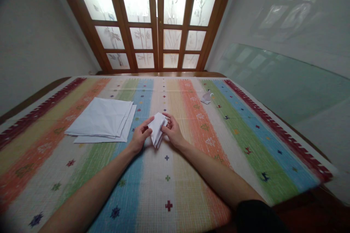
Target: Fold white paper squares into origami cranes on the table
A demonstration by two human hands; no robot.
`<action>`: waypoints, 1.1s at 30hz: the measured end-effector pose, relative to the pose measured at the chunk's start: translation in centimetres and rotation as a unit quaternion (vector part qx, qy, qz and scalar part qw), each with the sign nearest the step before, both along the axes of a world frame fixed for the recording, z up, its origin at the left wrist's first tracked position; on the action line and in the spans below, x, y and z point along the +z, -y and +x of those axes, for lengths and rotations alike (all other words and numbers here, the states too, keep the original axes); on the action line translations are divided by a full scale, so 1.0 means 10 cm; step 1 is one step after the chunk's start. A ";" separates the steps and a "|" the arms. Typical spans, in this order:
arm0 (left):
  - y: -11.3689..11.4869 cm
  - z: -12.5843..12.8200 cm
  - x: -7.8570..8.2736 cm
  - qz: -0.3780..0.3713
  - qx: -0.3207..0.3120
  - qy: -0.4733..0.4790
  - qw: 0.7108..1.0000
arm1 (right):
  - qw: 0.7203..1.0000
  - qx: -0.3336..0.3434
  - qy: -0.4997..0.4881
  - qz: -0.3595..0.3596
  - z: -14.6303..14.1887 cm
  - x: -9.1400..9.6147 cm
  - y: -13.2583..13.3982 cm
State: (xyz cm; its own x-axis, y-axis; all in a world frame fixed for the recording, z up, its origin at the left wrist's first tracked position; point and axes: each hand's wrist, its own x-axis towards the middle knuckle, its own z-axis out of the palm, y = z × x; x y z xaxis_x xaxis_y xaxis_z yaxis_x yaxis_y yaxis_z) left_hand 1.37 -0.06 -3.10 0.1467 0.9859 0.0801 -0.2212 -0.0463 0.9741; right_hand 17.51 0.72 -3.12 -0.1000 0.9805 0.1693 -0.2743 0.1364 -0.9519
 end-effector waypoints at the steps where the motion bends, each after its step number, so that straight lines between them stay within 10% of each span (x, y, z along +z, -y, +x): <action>1: 0.01 0.00 0.01 0.026 -0.008 -0.024 0.999 | 1.000 -0.004 0.003 0.001 0.00 0.00 0.00; 9: 0.08 0.02 0.01 0.187 -0.094 -0.234 0.950 | 0.997 -0.060 0.030 -0.028 0.00 0.01 0.00; 15: 0.10 0.01 0.05 0.210 0.024 -0.277 0.937 | 0.997 -0.078 0.010 -0.027 -0.01 0.02 -0.01; 24: 0.01 0.01 0.12 0.064 0.121 -0.125 0.983 | 0.995 -0.034 0.055 0.071 0.02 -0.04 -0.01; 33: 0.00 0.01 0.11 0.021 0.154 -0.071 0.985 | 0.863 -0.094 0.368 0.333 0.04 -0.04 0.14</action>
